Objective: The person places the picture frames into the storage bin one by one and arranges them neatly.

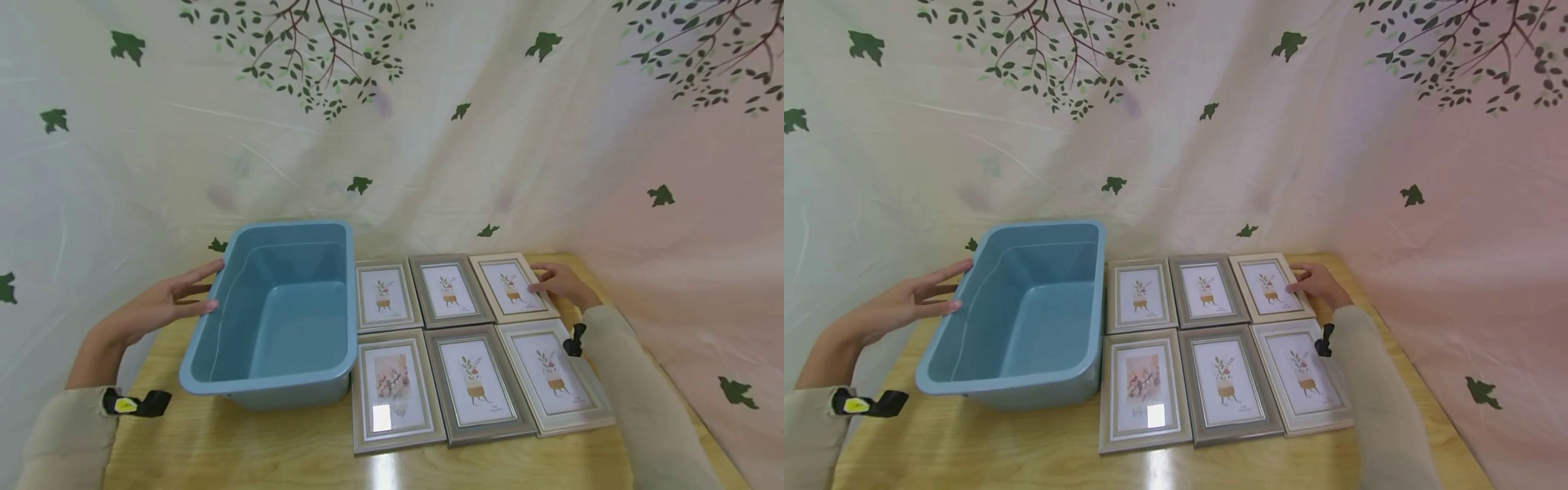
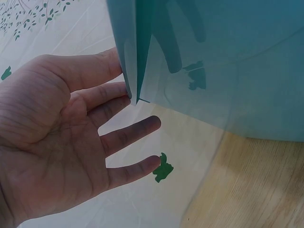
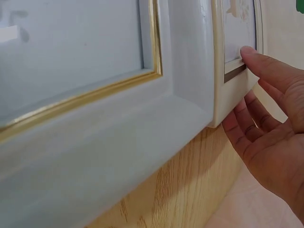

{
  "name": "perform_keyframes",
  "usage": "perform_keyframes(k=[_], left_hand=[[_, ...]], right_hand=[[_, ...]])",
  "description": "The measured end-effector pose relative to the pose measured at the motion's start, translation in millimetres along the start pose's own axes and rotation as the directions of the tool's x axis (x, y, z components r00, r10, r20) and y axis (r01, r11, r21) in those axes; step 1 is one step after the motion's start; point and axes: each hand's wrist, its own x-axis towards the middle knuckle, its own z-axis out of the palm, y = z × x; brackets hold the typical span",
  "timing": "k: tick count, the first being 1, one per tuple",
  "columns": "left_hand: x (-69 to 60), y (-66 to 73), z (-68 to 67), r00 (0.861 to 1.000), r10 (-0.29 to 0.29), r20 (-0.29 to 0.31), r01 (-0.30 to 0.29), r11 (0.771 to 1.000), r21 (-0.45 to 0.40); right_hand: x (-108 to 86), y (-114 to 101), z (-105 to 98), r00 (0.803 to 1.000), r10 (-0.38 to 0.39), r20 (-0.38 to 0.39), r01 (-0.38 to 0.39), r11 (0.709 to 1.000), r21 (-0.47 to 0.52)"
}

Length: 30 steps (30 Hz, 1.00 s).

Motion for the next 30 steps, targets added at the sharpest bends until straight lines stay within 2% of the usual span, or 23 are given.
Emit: perform_keyframes(k=[8,23,30], left_hand=[[-2.1,-2.3,1.0,1.0,0.014,-0.005,-0.014,1.0,-0.01],[1.0,0.0,0.9,1.0,-0.011,0.001,0.011,1.0,-0.011],[-0.4,-0.2,0.6,1.0,0.0,0.002,0.0,1.0,-0.017]], right_hand=[[-0.3,-0.7,6.8,0.999,0.02,-0.049,-0.019,1.0,0.024],[-5.0,-16.5,8.6,0.994,0.046,-0.101,-0.047,0.999,-0.005],[0.9,-12.3,8.4,0.989,0.09,-0.116,-0.096,0.994,-0.053]])
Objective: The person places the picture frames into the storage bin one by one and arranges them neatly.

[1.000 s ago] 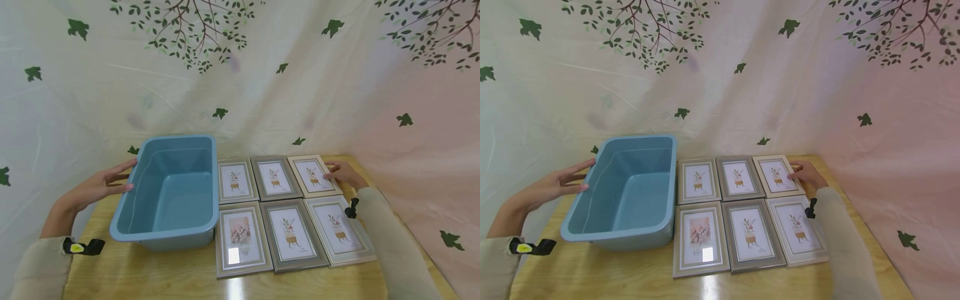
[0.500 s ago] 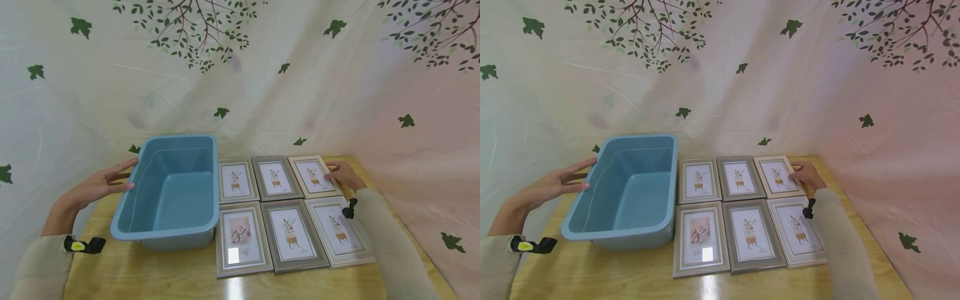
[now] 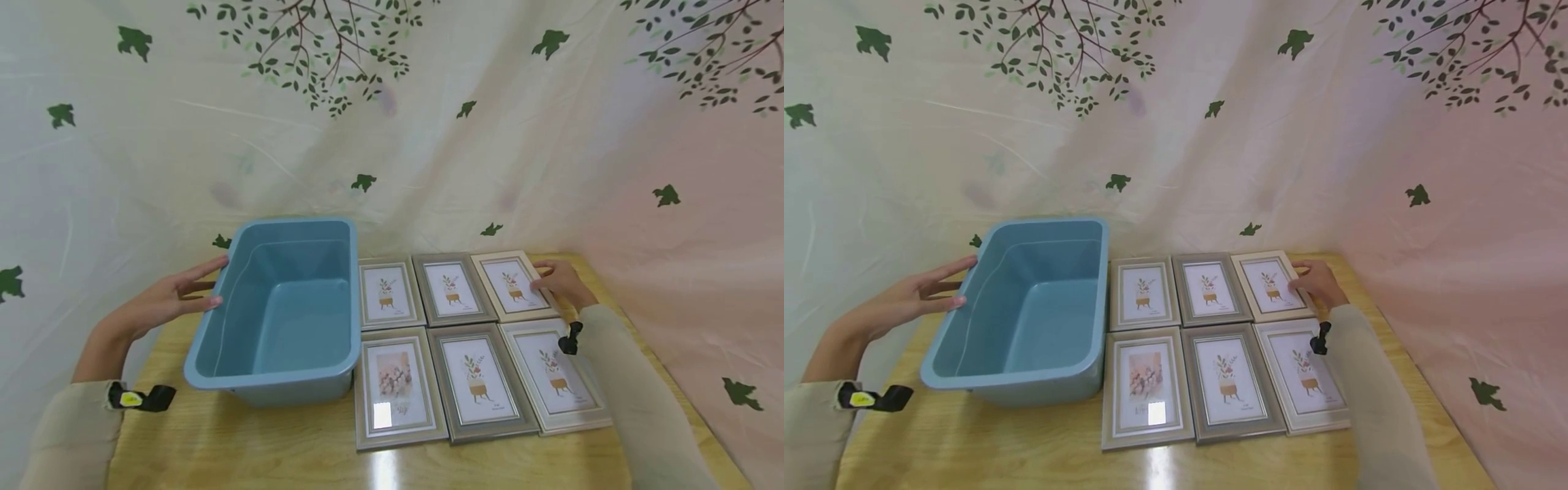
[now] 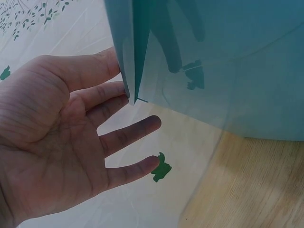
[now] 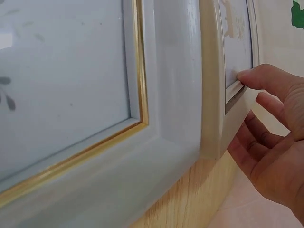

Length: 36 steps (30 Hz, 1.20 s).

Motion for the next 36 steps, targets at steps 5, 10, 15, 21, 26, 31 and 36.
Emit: perform_keyframes(k=[5,10,15,21,26,31,36], left_hand=[[0.2,-0.7,-0.1,1.0,-0.001,0.001,0.001,1.0,0.0],[-0.3,0.5,-1.0,1.0,-0.003,0.003,0.003,1.0,-0.001],[-0.5,1.4,-1.4,1.0,0.001,0.005,-0.001,1.0,0.001],[-0.3,0.7,-1.5,1.0,0.01,0.008,-0.01,1.0,0.001],[-0.6,1.6,-4.0,1.0,0.019,0.008,-0.019,1.0,0.005],[0.1,1.9,-3.8,1.0,0.017,0.013,-0.017,1.0,-0.002],[1.4,1.4,-3.1,1.0,0.015,0.008,-0.015,1.0,-0.002]], right_hand=[[4.2,0.7,-1.7,1.0,0.005,-0.016,-0.005,1.0,-0.023],[2.0,-3.7,-7.6,1.0,-0.023,0.011,0.023,1.0,0.019],[0.3,-5.1,-21.2,0.992,-0.043,0.115,0.034,0.996,0.079],[2.1,-11.0,-40.4,0.966,-0.059,0.25,0.023,0.989,0.146],[5.9,-24.5,-51.5,0.96,-0.063,0.274,0.03,0.992,0.122],[7.5,-36.0,-56.5,0.956,-0.034,0.291,0.017,0.998,0.06],[6.5,-46.6,-58.9,0.946,-0.017,0.323,0.001,0.999,0.049]])
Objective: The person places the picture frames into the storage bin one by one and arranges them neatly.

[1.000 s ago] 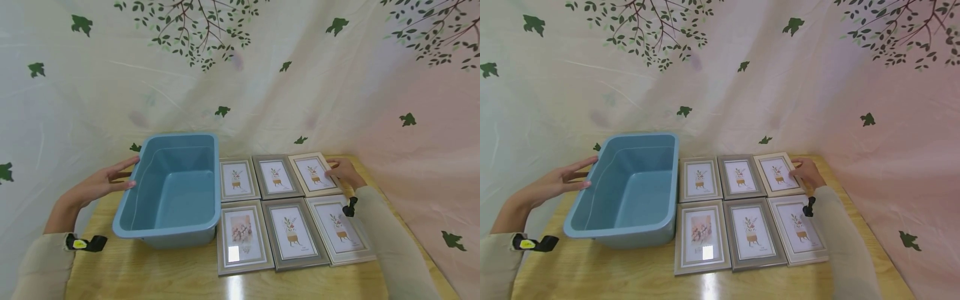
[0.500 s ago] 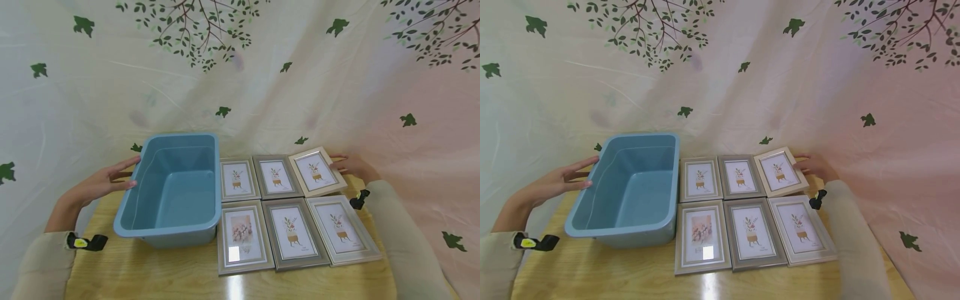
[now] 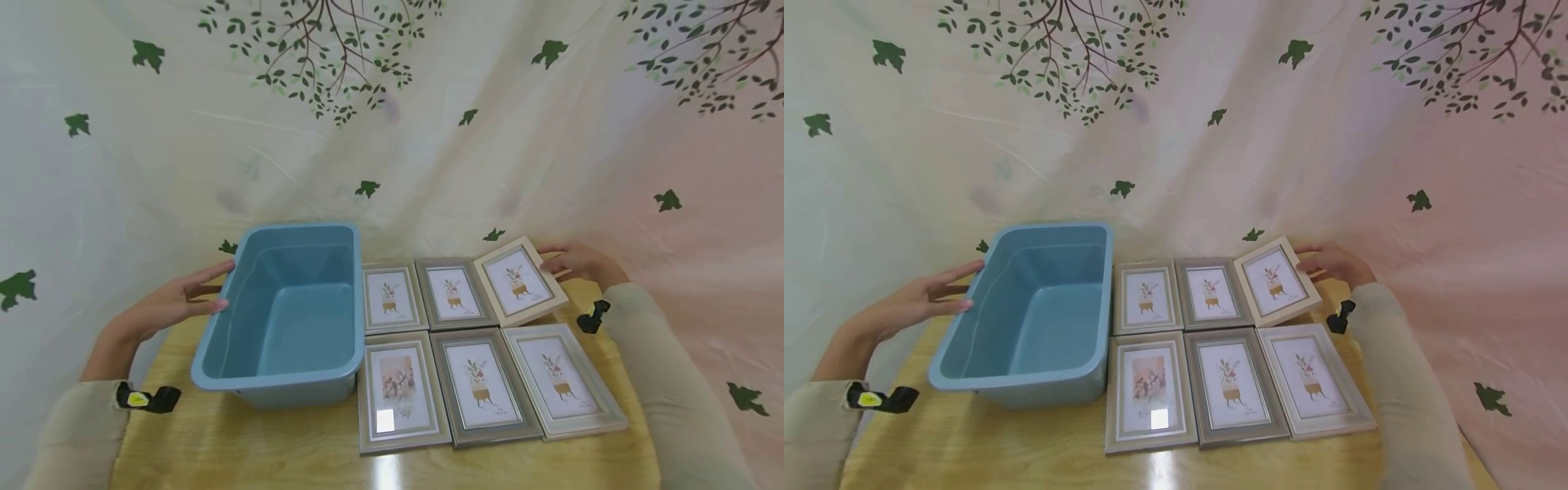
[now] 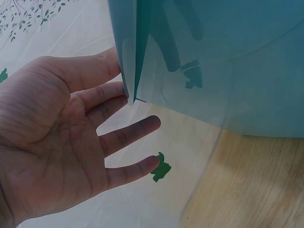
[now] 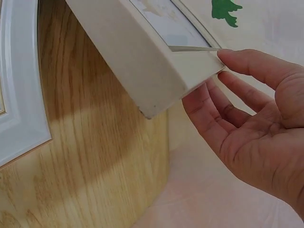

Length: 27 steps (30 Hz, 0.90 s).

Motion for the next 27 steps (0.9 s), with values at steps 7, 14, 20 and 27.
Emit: perform_keyframes(k=[7,14,20,27], left_hand=[[1.4,-1.8,2.9,1.0,0.005,0.002,-0.005,1.0,-0.004],[-0.1,-1.0,2.3,1.0,0.009,-0.004,-0.009,1.0,-0.001],[0.6,-1.9,3.3,1.0,0.014,0.002,-0.014,1.0,-0.007],[0.3,-2.5,3.1,1.0,0.009,-0.005,-0.009,1.0,0.0]], right_hand=[[-0.3,-6.1,-0.7,1.0,0.014,0.019,-0.014,1.0,-0.026],[-0.1,-16.2,-2.9,1.0,-0.011,0.028,0.013,0.998,-0.06],[-0.5,-22.0,-4.1,0.999,-0.006,0.041,0.008,0.998,-0.068],[-0.7,-33.6,-6.0,0.999,0.0,0.053,0.006,0.995,-0.103]])
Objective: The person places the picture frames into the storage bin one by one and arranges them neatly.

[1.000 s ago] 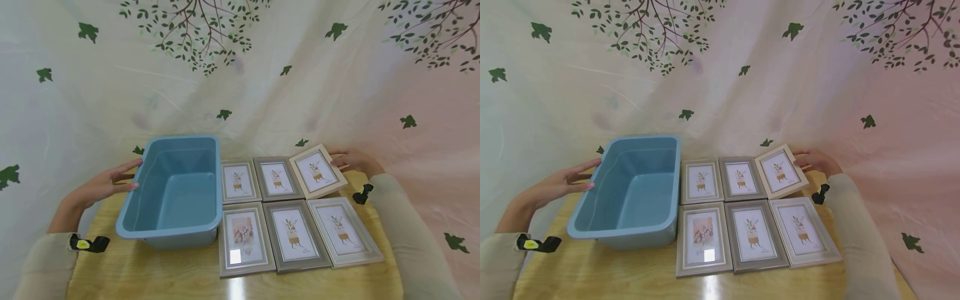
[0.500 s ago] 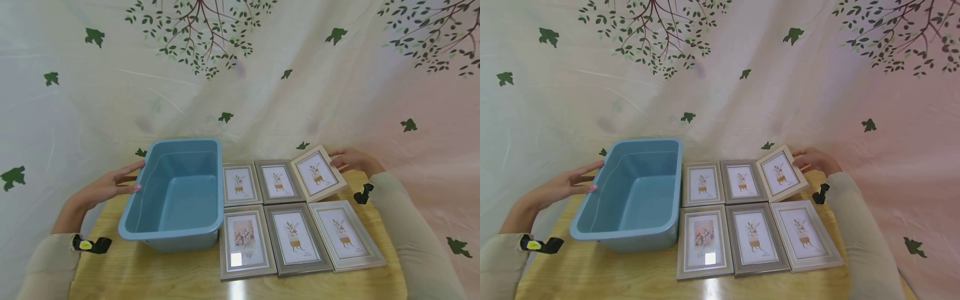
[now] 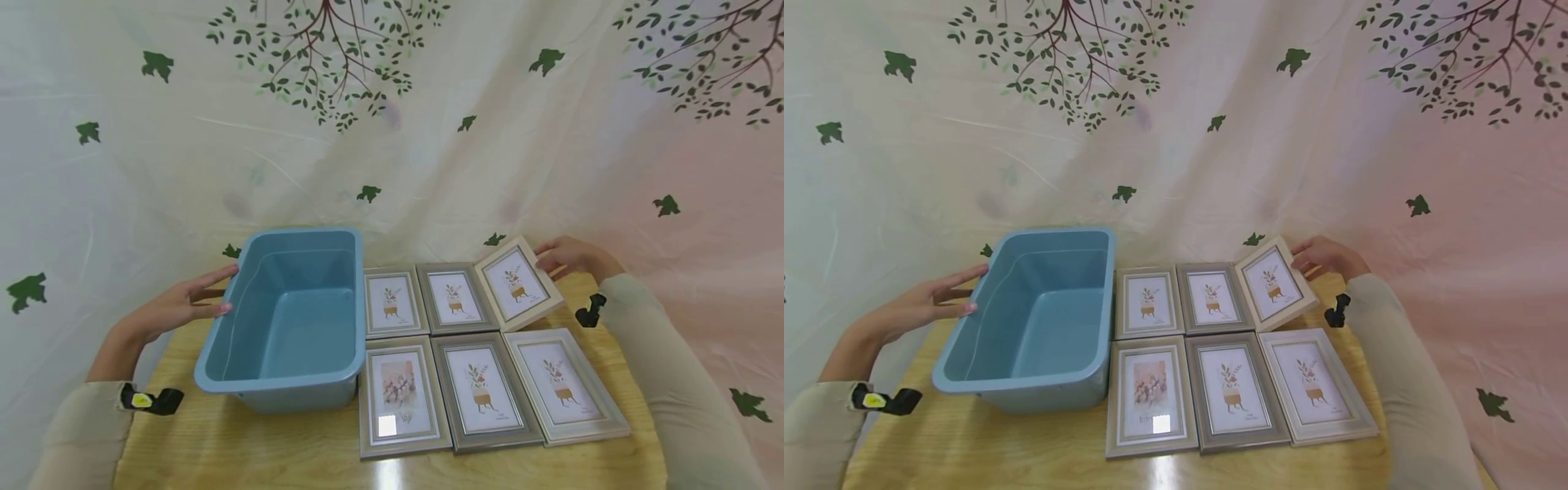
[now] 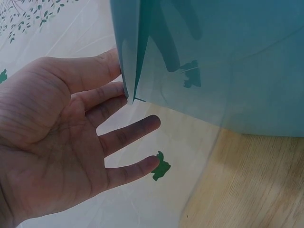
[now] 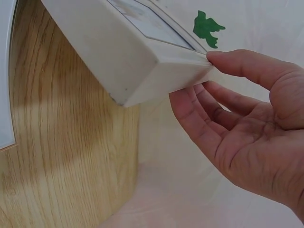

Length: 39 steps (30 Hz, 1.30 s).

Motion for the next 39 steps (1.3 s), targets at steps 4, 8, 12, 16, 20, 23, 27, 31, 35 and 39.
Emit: perform_keyframes(k=[4,8,12,16,20,23,27,31,35,39], left_hand=[[0.2,0.9,0.1,1.0,-0.005,-0.001,0.005,1.0,-0.001],[0.1,1.4,-0.1,1.0,-0.001,0.002,0.001,1.0,-0.002],[0.0,0.9,-0.3,1.0,0.001,0.004,-0.001,1.0,0.002],[0.3,1.4,-0.3,1.0,-0.005,0.006,0.005,1.0,0.008],[-0.2,2.6,-0.9,1.0,-0.01,0.011,0.01,1.0,0.006],[-0.5,3.7,-1.5,1.0,-0.011,0.015,0.011,1.0,0.005],[-0.7,5.0,-2.2,1.0,-0.01,0.016,0.01,1.0,0.013],[0.0,4.7,-2.2,1.0,-0.011,0.013,0.011,1.0,0.015],[1.5,2.9,-2.6,1.0,-0.019,0.012,0.018,1.0,0.024],[2.1,1.8,-3.2,1.0,-0.023,0.013,0.022,0.999,0.026]], right_hand=[[0.8,-3.8,-1.8,1.0,0.023,0.002,-0.023,1.0,-0.012],[1.8,-6.1,-2.4,0.999,0.045,0.007,-0.045,0.999,-0.009],[1.2,-7.2,-2.2,0.998,0.06,0.012,-0.061,0.998,0.032],[-0.3,-9.2,-1.4,0.998,0.06,0.008,-0.06,0.997,0.051],[-0.5,-10.3,-0.4,0.998,0.053,-0.015,-0.053,0.997,0.048],[0.3,-10.5,0.6,0.998,0.054,-0.034,-0.053,0.998,0.04],[1.1,-11.8,2.0,0.997,0.052,-0.051,-0.05,0.997,0.051],[-1.1,-14.4,2.9,0.998,0.046,-0.053,-0.042,0.996,0.076],[-3.9,-16.5,3.9,0.997,0.045,-0.057,-0.04,0.995,0.089],[-3.7,-15.6,5.2,0.996,0.046,-0.071,-0.039,0.995,0.087]])
